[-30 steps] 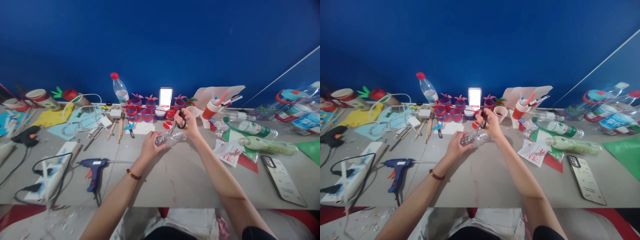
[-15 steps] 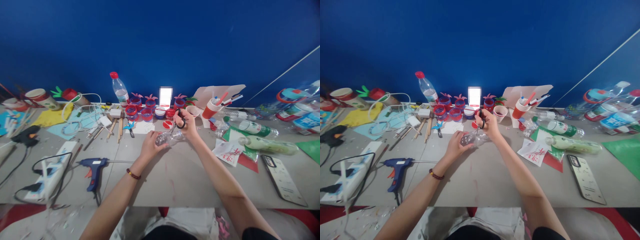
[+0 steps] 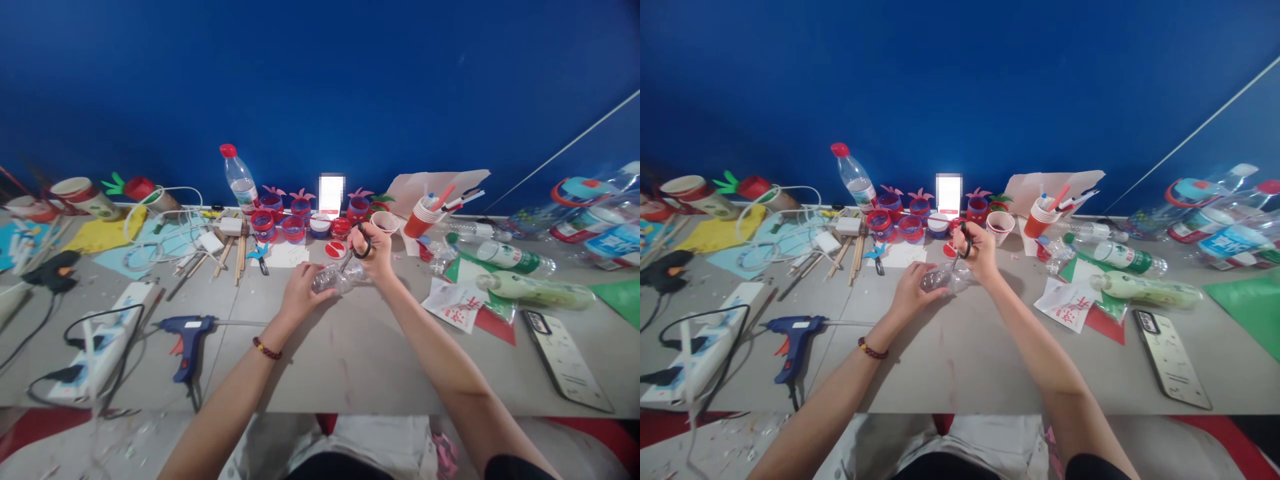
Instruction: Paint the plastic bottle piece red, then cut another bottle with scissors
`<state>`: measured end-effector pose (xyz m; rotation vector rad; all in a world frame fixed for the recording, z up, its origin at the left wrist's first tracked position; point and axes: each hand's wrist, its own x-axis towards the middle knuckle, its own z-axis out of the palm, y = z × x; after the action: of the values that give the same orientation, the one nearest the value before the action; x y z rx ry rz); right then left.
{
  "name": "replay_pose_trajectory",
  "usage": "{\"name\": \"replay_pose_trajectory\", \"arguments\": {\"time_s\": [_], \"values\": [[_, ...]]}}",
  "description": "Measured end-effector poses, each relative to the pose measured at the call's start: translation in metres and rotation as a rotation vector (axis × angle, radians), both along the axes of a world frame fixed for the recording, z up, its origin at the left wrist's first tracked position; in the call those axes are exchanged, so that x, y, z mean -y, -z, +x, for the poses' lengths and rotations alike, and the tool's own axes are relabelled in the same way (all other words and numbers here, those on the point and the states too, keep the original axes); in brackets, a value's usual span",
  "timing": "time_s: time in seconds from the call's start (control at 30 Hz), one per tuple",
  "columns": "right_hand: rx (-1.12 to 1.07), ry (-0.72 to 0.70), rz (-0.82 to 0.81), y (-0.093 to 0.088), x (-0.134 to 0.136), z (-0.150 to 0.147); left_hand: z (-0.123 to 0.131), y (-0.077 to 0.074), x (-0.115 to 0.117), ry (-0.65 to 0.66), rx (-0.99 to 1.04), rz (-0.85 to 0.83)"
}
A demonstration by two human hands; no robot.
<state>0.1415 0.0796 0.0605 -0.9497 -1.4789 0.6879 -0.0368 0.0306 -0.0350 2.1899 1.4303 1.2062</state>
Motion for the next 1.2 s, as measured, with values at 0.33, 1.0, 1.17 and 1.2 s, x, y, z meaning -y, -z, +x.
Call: {"name": "replay_pose_trajectory", "arguments": {"time_s": [0.33,1.0,1.17,1.2], "values": [[0.000,-0.026,-0.013,-0.0033,0.0010,-0.0022,0.0013,-0.0004,0.0018,0.026,-0.063,0.112],[-0.057,-0.109,-0.188,-0.0026,-0.0025,-0.0042,0.0050,-0.0014,0.0049,0.055,-0.221,0.273],[-0.079,-0.122,-0.241,-0.0014,-0.0046,-0.0026,0.0063,0.0024,0.0047,0.079,-0.243,0.287],[-0.082,-0.119,-0.247,-0.0012,-0.0049,-0.0025,0.0061,0.0029,0.0045,0.084,-0.243,0.277]]}}
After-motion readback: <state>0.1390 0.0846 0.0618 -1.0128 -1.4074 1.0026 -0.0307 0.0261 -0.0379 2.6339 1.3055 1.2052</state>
